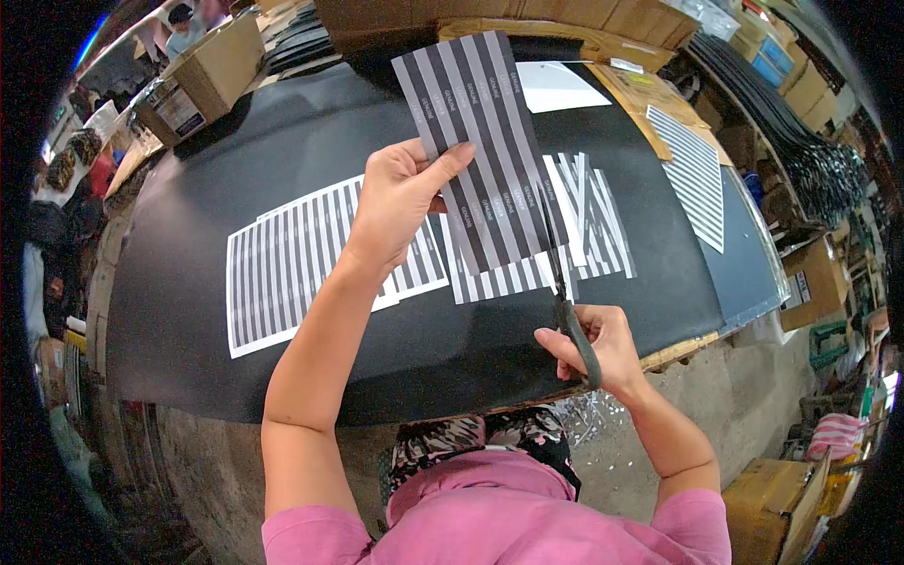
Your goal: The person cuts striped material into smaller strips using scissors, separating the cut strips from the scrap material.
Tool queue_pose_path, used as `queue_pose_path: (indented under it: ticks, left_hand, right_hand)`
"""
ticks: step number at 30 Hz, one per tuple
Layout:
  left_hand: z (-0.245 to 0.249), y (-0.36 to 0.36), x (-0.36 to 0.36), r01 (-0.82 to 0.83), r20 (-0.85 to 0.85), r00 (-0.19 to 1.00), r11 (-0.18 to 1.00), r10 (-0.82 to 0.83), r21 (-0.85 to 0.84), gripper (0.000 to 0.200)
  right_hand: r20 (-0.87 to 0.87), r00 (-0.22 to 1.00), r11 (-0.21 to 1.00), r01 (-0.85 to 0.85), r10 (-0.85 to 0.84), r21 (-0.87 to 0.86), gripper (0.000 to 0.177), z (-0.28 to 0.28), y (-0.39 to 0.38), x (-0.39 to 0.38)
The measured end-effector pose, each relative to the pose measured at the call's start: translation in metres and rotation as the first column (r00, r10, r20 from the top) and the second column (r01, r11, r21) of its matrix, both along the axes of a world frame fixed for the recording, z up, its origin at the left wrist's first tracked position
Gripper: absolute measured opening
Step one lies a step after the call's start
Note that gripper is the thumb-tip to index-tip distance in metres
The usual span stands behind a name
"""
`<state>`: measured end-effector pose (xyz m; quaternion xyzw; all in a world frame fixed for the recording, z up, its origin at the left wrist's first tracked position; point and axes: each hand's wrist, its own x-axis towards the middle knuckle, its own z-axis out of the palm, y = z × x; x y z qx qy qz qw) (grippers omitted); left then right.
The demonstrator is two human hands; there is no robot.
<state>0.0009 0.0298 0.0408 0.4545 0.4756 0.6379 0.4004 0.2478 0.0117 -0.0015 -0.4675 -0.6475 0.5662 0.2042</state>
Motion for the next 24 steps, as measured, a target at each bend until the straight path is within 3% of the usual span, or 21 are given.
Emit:
queue_pose_path:
  ticks: [24]
  left_hand:
    - [-0.0029,0.0012,-0.0029,-0.003,-0.048,0.999,1.000,0.003,0.008,0.020]
  right_hand:
    - [0.064,0.996,0.998,0.067,-0.068,0.010,0.042,0.0010,0.0002,0.0004]
